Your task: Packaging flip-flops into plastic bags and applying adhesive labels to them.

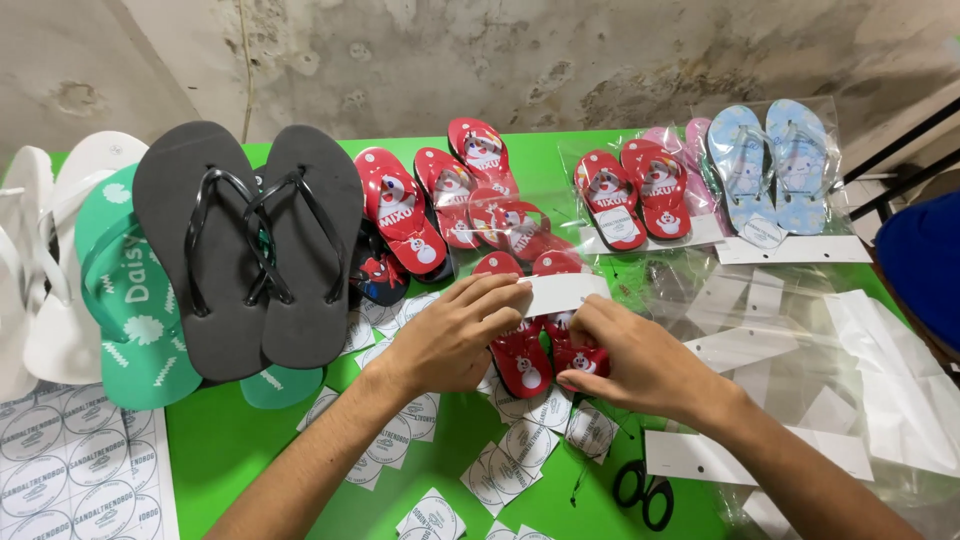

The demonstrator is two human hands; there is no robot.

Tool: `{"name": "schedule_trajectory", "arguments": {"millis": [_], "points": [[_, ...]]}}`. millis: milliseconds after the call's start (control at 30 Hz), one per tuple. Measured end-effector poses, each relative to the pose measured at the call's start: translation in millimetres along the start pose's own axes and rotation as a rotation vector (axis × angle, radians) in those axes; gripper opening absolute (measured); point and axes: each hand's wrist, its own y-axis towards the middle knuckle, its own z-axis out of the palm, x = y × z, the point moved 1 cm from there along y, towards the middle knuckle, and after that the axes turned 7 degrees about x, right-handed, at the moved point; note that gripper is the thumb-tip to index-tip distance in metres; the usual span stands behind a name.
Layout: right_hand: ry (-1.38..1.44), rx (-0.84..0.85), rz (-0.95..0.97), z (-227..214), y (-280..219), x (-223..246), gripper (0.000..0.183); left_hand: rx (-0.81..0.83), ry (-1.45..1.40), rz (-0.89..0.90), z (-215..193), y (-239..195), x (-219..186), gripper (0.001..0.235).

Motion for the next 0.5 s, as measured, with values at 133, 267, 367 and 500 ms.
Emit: {"name": "schedule_trajectory", "arguments": {"millis": [133, 267, 367, 500], "points": [[-0.059, -0.188, -0.159, 9.3, -3.3, -43.2, 0.076, -0.024, 0.002, -0.048, -8.1, 5.2, -3.8, 0.053], [-0.084, -0.062, -0.094, 4.4, -4.2, -54.4, 0.127, 0.080, -0.010, -0.277, -13.1, 0.4, -6.4, 0.073], [-0.053, 0.012, -0.054, 3.2, -0.1, -62.0, 0.138, 0.161, -0.028, -0.381, -12.8, -4.7, -12.3, 0.083], [-0.060, 0.034, -0.077, 7.5, 3.3, -63.4, 0.148, 0.208, -0.075, -0.445, -9.9, -5.5, -31.4, 0.121]]}}
